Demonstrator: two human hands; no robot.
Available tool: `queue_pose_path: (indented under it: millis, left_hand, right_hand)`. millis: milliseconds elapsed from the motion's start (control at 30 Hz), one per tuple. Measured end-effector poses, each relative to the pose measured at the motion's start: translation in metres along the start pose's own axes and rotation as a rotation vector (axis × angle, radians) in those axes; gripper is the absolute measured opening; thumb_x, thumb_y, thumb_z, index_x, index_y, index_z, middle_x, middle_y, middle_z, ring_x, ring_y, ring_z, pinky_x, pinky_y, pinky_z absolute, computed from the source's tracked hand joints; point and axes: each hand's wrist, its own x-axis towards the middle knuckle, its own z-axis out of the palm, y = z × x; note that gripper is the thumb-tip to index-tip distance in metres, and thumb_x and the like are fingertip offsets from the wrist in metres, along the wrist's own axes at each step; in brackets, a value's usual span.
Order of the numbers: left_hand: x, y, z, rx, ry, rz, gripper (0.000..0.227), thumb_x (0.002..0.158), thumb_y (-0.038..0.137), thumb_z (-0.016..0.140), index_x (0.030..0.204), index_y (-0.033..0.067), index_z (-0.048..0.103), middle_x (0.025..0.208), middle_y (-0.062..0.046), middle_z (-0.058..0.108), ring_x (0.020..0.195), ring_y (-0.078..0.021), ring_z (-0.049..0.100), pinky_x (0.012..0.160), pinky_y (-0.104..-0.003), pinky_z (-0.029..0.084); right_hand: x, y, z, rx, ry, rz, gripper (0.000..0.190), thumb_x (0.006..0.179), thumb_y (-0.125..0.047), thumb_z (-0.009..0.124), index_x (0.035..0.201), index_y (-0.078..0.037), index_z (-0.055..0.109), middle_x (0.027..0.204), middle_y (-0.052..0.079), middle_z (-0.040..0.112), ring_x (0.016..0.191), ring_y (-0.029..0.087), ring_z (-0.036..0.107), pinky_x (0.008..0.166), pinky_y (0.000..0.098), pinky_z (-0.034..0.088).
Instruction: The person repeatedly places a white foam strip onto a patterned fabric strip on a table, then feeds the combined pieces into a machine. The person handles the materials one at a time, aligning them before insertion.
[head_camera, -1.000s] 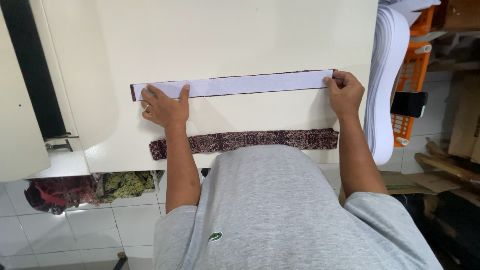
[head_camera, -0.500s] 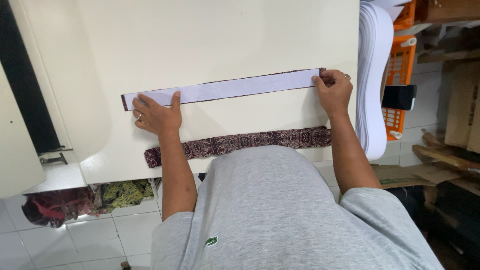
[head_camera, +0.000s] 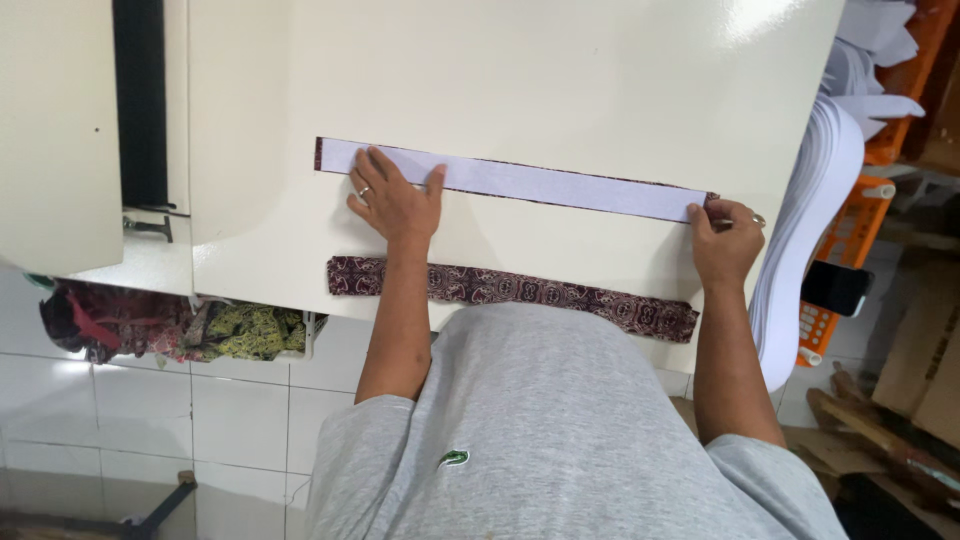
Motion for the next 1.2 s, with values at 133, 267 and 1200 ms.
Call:
queue_pose_path:
  millis: [133,267,1200]
  left_hand:
    - [-0.003,0.006,-0.014,-0.020,-0.063,-0.023,0.128,0.078,0.079,0.068,0.156,-0.0090,0.017,0.164,-0.024,0.014,0.153,-0.0400,0.008,0.119,-0.062,0.009]
    - [0.013,-0.001,-0.026,-0.046,-0.050,-0.035,0.130,0.075,0.078,0.070,0.156,-0.0083,0.017,0.165,-0.022,0.014,0.154,-0.0396,0.008,0.120,-0.062,0.008]
    - [0.216,-0.154,-0.103,-0.018,0.020,-0.212,0.114,0.092,0.080,0.052,0.161,-0.0043,0.016,0.170,-0.015,0.011,0.157,-0.0359,0.003,0.125,-0.059,0.001]
  right_hand:
    - [-0.001,0.006,0.000,0.056,0.022,-0.027,0.022,0.100,-0.017,0.082,0.102,0.002,0.072,0.095,0.012,0.072,0.081,0.017,0.070,0.068,0.0283,0.056]
    - [-0.002,0.018,0.001,0.176,0.069,0.033,0.022,0.107,-0.019,0.072,0.107,0.002,0.068,0.096,0.010,0.069,0.074,0.015,0.067,0.060,0.0273,0.053]
    - [-0.011,0.062,0.014,0.051,0.103,-0.071,0.024,0.105,-0.010,0.078,0.114,0.005,0.061,0.098,0.011,0.067,0.080,0.012,0.062,0.072,0.0233,0.051]
